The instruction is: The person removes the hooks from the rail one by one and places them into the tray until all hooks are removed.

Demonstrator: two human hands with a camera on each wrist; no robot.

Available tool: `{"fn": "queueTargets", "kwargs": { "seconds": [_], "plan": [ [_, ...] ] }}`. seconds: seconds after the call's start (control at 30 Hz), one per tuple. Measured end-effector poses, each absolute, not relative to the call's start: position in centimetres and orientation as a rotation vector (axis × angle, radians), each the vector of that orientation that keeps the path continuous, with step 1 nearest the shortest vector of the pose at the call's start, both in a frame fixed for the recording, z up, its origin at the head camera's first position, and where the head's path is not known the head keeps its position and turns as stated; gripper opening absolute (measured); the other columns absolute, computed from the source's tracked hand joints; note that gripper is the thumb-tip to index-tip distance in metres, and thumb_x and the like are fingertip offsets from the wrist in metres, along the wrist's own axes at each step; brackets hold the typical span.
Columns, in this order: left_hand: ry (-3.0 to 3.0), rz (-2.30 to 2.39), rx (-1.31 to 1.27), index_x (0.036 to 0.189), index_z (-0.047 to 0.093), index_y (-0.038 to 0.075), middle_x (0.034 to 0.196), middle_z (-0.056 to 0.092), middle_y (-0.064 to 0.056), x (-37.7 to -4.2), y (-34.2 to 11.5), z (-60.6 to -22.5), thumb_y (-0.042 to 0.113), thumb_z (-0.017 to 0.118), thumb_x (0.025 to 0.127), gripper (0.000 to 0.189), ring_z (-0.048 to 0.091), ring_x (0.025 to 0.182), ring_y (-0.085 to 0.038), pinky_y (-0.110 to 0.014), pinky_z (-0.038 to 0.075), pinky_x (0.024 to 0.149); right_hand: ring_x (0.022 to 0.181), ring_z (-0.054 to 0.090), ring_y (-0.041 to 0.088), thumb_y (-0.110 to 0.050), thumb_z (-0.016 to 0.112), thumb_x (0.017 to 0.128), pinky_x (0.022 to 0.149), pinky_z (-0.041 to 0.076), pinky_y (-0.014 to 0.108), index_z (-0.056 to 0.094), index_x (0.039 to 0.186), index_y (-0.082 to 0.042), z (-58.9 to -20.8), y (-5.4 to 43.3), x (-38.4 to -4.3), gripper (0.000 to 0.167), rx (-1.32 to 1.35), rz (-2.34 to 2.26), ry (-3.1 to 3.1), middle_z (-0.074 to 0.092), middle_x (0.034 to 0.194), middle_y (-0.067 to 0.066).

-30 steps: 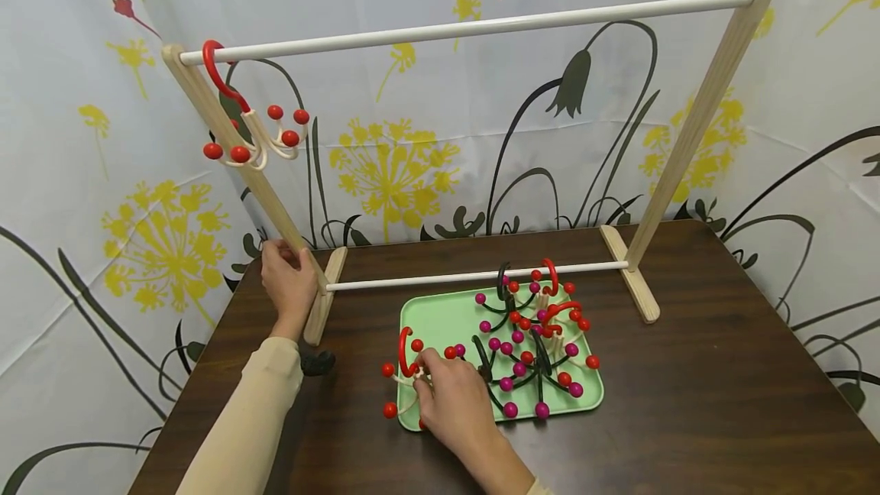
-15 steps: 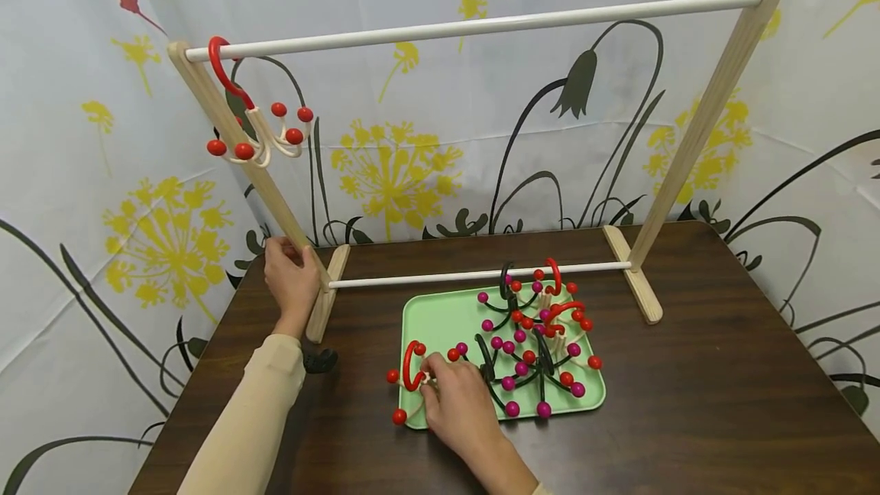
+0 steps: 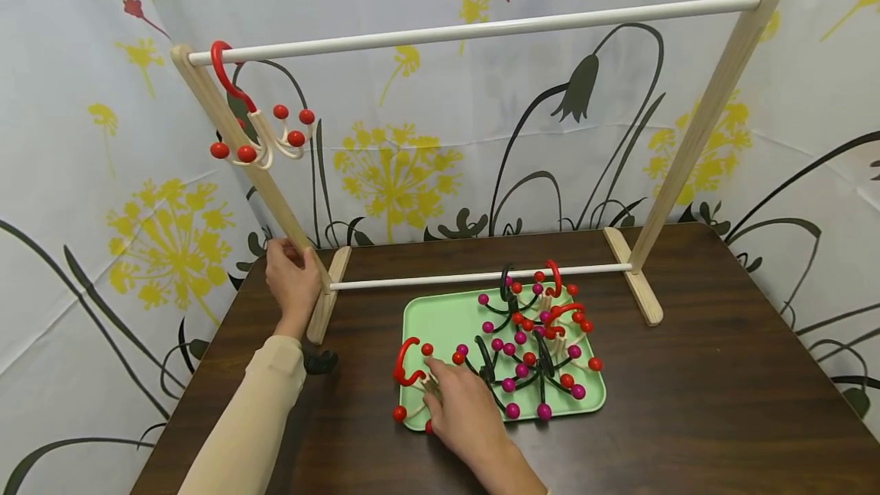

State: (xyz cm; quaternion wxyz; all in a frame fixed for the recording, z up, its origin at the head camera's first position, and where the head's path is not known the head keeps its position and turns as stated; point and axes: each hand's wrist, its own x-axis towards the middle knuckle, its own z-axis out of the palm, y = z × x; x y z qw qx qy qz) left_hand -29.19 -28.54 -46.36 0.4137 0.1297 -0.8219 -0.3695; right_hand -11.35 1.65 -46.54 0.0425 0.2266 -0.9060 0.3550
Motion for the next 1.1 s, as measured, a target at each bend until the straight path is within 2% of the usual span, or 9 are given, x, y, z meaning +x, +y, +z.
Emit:
{"fn": "queueTargets", "kwargs": {
  "seconds": [0.13,0.3,0.4,0.43,0.53,0.63,0.77,0.9,1.1],
  "plan": [
    [-2.060,-0.932,0.337,0.107,0.053,0.002,0.095,0.055,-0.016,-29.0,-28.7,-46.4,0.015,0.065,0.089,0.024,0.056,0.083,-0.036,-0.055,0.041,0.074,0.093,0.068,0.024,-0.012,0.077,0.083,0.079,0.053,0.043,0.063,0.127,-0.002,-45.5,1.9,-11.1,0.047,0.726,1.078,-2.794,0.071,0.110,0.012],
    [-2.051,-0.925,0.326,0.107,0.053,0.002,0.095,0.054,-0.015,-29.1,-28.8,-46.4,0.014,0.065,0.090,0.024,0.056,0.083,-0.035,-0.055,0.041,0.074,0.081,0.067,0.020,-0.012,0.079,0.081,0.074,0.053,0.040,0.058,0.132,0.002,-43.7,2.7,-10.8,0.057,0.756,1.059,-2.813,0.072,0.098,0.010],
    [-2.036,-0.921,0.319,0.106,0.052,0.001,0.094,0.054,-0.015,-29.1,-28.9,-46.4,0.013,0.064,0.090,0.024,0.056,0.083,-0.034,-0.055,0.041,0.074,0.092,0.066,0.024,-0.016,0.081,0.080,0.083,0.052,0.043,0.054,0.137,0.001,-42.5,3.2,-10.6,0.065,0.769,1.093,-2.828,0.071,0.107,0.012],
    [-2.033,-0.922,0.320,0.106,0.053,0.001,0.094,0.054,-0.015,-29.1,-28.9,-46.4,0.013,0.064,0.089,0.024,0.056,0.083,-0.034,-0.054,0.041,0.074,0.089,0.066,0.023,-0.016,0.081,0.080,0.085,0.051,0.044,0.052,0.139,0.001,-42.0,3.4,-10.6,0.067,0.772,1.118,-2.828,0.070,0.112,0.013],
    [-2.032,-0.923,0.323,0.106,0.053,0.000,0.094,0.054,-0.015,-29.1,-28.9,-46.3,0.013,0.064,0.089,0.024,0.056,0.083,-0.034,-0.054,0.041,0.074,0.102,0.066,0.025,-0.019,0.082,0.079,0.093,0.048,0.047,0.050,0.141,0.000,-40.3,3.7,-10.7,0.072,0.788,1.156,-2.822,0.063,0.128,0.015],
    [-2.044,-0.927,0.323,0.107,0.053,0.000,0.095,0.055,-0.016,-29.0,-28.8,-46.2,0.013,0.064,0.089,0.024,0.057,0.083,-0.035,-0.054,0.041,0.074,0.097,0.064,0.022,-0.023,0.082,0.080,0.091,0.048,0.046,0.048,0.143,-0.003,-38.2,4.0,-11.0,0.074,0.815,1.144,-2.829,0.062,0.130,0.012],
    [-2.058,-0.925,0.325,0.107,0.053,0.001,0.097,0.055,-0.017,-29.0,-28.8,-46.2,0.013,0.064,0.089,0.024,0.057,0.084,-0.036,-0.055,0.041,0.075,0.104,0.063,0.022,-0.027,0.079,0.084,0.092,0.048,0.045,0.047,0.145,-0.007,-35.2,3.6,-12.6,0.072,0.910,1.101,-2.770,0.059,0.135,0.008],
    [-2.058,-0.917,0.319,0.106,0.053,0.002,0.097,0.055,-0.017,-29.0,-28.9,-46.2,0.013,0.065,0.089,0.024,0.057,0.084,-0.036,-0.055,0.041,0.075,0.123,0.056,0.024,-0.025,0.074,0.088,0.097,0.045,0.042,0.049,0.144,-0.008,-32.6,2.1,-15.9,0.063,1.026,1.105,-2.619,0.056,0.139,0.006],
    [-2.069,-0.912,0.297,0.107,0.053,0.002,0.097,0.055,-0.017,-29.0,-28.9,-46.2,0.013,0.065,0.090,0.024,0.057,0.083,-0.036,-0.055,0.041,0.073,0.117,0.059,0.022,-0.019,0.068,0.093,0.090,0.050,0.032,0.060,0.132,-0.004,-30.1,-0.9,-21.7,0.042,1.087,1.315,-2.396,0.063,0.129,0.007]
  ]
}}
